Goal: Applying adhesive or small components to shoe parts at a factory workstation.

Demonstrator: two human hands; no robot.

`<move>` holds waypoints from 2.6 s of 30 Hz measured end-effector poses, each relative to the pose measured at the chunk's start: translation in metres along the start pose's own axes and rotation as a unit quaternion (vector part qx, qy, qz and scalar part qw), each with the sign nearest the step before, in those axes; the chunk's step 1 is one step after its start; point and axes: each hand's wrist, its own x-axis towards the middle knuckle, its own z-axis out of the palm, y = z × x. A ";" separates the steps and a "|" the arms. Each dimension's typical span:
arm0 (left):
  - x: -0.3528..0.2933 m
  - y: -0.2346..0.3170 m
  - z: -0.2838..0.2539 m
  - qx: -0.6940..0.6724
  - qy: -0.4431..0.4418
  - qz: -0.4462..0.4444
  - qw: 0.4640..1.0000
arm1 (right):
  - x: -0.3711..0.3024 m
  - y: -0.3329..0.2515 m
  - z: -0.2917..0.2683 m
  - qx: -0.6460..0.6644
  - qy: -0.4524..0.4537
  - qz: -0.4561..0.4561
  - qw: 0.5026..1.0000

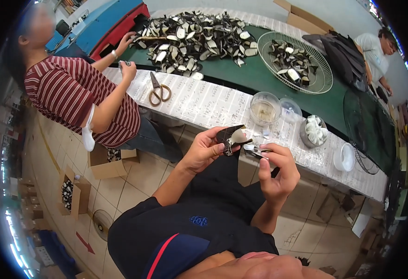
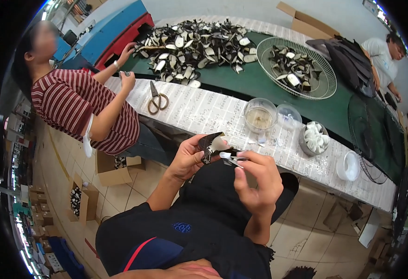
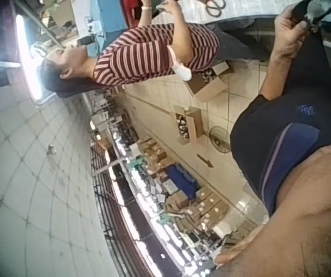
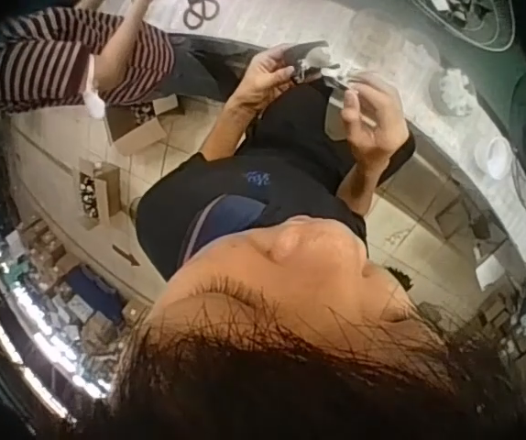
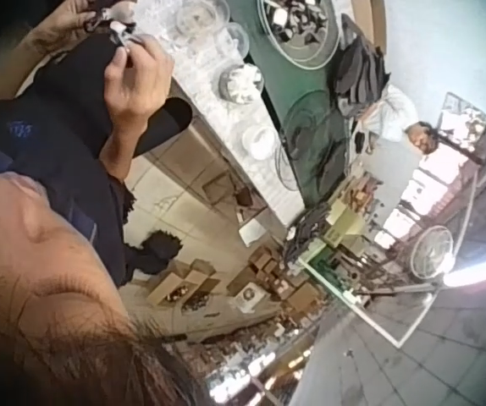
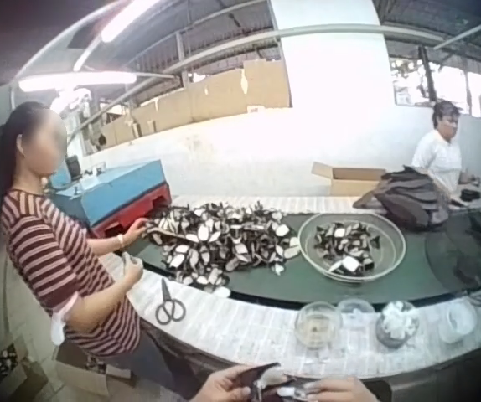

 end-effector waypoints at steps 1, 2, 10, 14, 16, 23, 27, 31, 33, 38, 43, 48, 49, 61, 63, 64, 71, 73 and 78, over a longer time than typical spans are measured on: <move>0.000 0.000 0.002 0.002 -0.020 0.003 1.000 | 0.000 -0.001 0.003 -0.013 -0.009 -0.025 1.000; 0.000 -0.001 0.002 0.000 -0.007 -0.011 1.000 | 0.001 0.001 0.005 -0.028 -0.015 -0.046 0.998; 0.001 -0.005 0.001 0.014 -0.021 -0.030 0.999 | 0.003 -0.002 0.012 -0.076 -0.074 -0.063 0.992; 0.003 -0.004 -0.001 0.022 -0.023 -0.025 0.999 | 0.003 0.002 0.014 -0.094 -0.061 -0.095 0.989; 0.003 -0.003 -0.001 0.024 -0.023 -0.030 0.999 | 0.003 0.002 0.016 -0.099 -0.060 -0.098 0.988; -0.001 -0.003 -0.004 0.040 -0.017 -0.027 0.999 | 0.003 0.002 0.020 -0.123 -0.062 -0.102 0.985; -0.001 -0.003 -0.005 0.026 -0.015 -0.029 0.999 | 0.003 0.000 0.021 -0.112 -0.062 -0.087 0.988; 0.000 -0.003 -0.005 0.029 -0.012 -0.023 0.999 | 0.004 0.002 0.021 -0.072 -0.064 -0.054 0.994; 0.001 -0.002 -0.004 0.029 -0.012 -0.024 0.999 | 0.004 0.001 0.020 -0.045 -0.068 -0.023 0.996; 0.004 -0.004 -0.006 0.038 -0.011 -0.030 0.999 | 0.004 0.000 0.017 -0.034 -0.064 -0.005 0.997; 0.008 -0.005 -0.006 0.041 -0.014 -0.029 0.999 | 0.002 0.000 0.014 -0.008 -0.045 0.010 0.999; 0.011 -0.004 -0.002 0.016 -0.017 -0.026 0.999 | 0.003 0.002 0.008 0.074 -0.022 0.042 0.996; 0.011 -0.003 -0.001 0.015 -0.017 -0.025 0.999 | 0.002 0.004 0.006 0.076 -0.013 0.070 0.995; 0.012 0.000 0.003 -0.021 0.009 -0.067 0.998 | -0.007 0.042 0.018 0.213 0.007 0.175 0.961; 0.013 0.002 0.006 -0.018 0.013 -0.068 0.997 | -0.007 0.044 0.022 0.192 0.001 0.160 0.968; 0.013 0.002 0.007 -0.014 0.017 -0.069 0.997 | -0.007 0.043 0.024 0.164 -0.004 0.139 0.977; 0.012 0.003 0.005 -0.005 0.012 -0.074 0.997 | -0.005 0.041 0.026 0.035 -0.027 0.065 0.997; 0.012 0.004 0.007 0.001 0.015 -0.071 0.997 | -0.004 0.041 0.027 0.022 -0.028 0.059 0.998; 0.014 0.001 0.003 0.005 0.013 -0.068 0.998 | -0.005 0.044 0.028 -0.029 -0.009 0.050 0.998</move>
